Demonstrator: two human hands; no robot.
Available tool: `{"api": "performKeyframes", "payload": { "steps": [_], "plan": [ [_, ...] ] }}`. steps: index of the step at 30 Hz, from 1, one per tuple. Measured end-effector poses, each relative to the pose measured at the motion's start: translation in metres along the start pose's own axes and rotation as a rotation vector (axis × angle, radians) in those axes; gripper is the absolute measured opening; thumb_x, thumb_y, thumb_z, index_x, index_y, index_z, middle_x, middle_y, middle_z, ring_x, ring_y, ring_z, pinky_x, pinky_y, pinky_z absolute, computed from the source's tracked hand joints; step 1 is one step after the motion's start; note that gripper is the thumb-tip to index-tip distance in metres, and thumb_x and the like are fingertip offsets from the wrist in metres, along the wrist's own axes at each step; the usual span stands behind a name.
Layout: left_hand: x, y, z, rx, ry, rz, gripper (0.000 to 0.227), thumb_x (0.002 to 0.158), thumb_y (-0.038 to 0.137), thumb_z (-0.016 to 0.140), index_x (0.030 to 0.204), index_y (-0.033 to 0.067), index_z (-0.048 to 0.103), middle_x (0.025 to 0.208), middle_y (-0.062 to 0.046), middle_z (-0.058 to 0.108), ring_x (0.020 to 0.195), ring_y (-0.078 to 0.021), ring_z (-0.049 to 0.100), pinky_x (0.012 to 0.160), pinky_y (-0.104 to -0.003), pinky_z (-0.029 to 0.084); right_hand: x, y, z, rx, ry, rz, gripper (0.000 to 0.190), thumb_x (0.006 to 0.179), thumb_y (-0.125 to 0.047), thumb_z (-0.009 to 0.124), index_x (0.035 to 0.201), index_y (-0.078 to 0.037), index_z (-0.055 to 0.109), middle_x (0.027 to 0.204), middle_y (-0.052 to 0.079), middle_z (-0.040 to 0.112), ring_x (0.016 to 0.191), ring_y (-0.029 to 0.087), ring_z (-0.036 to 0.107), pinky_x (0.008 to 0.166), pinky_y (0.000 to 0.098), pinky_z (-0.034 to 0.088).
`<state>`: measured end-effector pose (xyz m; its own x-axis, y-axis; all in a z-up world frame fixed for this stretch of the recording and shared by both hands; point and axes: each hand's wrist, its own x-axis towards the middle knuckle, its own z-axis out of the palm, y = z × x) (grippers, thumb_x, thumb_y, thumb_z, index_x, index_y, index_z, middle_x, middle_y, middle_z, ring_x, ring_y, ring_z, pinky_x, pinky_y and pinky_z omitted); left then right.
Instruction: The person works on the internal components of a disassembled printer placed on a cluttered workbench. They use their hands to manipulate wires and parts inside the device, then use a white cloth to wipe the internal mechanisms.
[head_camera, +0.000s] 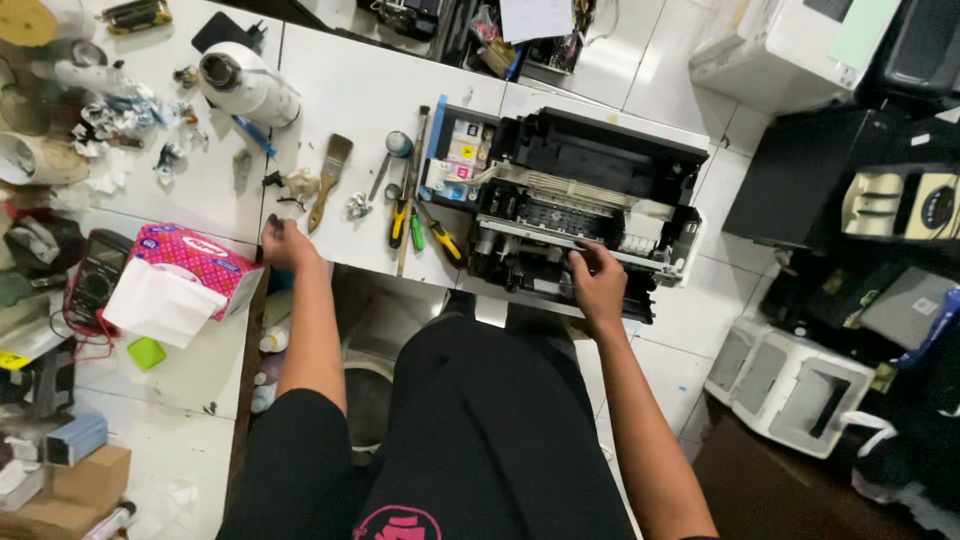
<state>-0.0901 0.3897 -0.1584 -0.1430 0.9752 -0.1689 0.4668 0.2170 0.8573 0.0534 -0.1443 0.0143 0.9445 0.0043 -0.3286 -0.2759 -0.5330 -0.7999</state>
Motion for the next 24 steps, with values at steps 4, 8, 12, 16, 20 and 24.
{"api": "performKeyframes", "payload": {
  "steps": [4,8,12,16,20,24],
  "plan": [
    [-0.105,0.037,-0.002,-0.003,-0.018,0.151,0.032,0.084,0.015,0.078,0.115,0.0137,0.083,0.107,-0.012,0.081,0.095,-0.0205,0.074,0.085,-0.034,0.056,0.007,0.027,-0.033,-0.087,0.133,-0.05,0.029,0.094,-0.009,0.082,0.123,-0.01,0.082,0.098,0.016,0.08,0.089,0.031,0.078,0.075,0.04,0.061],
    [-0.24,0.094,-0.005,0.05,-0.36,0.265,0.033,0.083,0.012,0.078,0.115,0.0206,0.082,0.104,-0.002,0.077,0.09,-0.016,0.071,0.08,-0.03,0.058,0.014,0.058,-0.053,-0.332,0.187,-0.249,0.032,0.089,-0.014,0.087,0.121,-0.013,0.083,0.097,0.011,0.078,0.091,0.034,0.075,0.083,0.0444,0.06],
    [-0.292,0.098,0.013,0.082,-0.993,1.026,0.033,0.083,0.007,0.082,0.112,0.0226,0.085,0.104,-0.001,0.075,0.1,-0.0267,0.073,0.088,-0.038,0.06,0.018,0.072,-0.054,-0.394,0.148,-0.304,0.021,0.093,-0.022,0.088,0.114,-0.018,0.087,0.092,0.01,0.076,0.085,0.034,0.075,0.08,0.0421,0.06],
    [-0.312,0.116,0.011,0.197,-1.095,1.1,0.025,0.089,0.009,0.082,0.112,0.0187,0.085,0.101,-0.003,0.076,0.098,-0.0232,0.074,0.088,-0.034,0.062,0.03,0.09,-0.054,-0.399,0.124,-0.308,0.022,0.091,-0.025,0.089,0.113,-0.023,0.088,0.091,0.008,0.076,0.085,0.033,0.074,0.079,0.0409,0.06],
    [-0.308,0.11,0.014,0.22,-1.079,1.141,0.019,0.09,0.009,0.083,0.106,0.0185,0.085,0.102,0.0,0.08,0.099,-0.02,0.077,0.09,-0.032,0.063,0.04,0.097,-0.053,-0.434,0.113,-0.26,0.022,0.085,-0.027,0.094,0.107,-0.027,0.088,0.086,0.002,0.075,0.081,0.026,0.074,0.077,0.0352,0.06],
    [-0.306,0.112,0.013,0.225,-1.116,1.042,0.009,0.095,0.012,0.084,0.102,0.0169,0.085,0.1,-0.003,0.082,0.093,-0.0218,0.078,0.086,-0.033,0.064,0.041,0.086,-0.057,-0.403,0.082,-0.24,0.02,0.084,-0.02,0.093,0.103,-0.022,0.088,0.087,0.006,0.076,0.083,0.031,0.076,0.077,0.0373,0.061]
  ]
}}
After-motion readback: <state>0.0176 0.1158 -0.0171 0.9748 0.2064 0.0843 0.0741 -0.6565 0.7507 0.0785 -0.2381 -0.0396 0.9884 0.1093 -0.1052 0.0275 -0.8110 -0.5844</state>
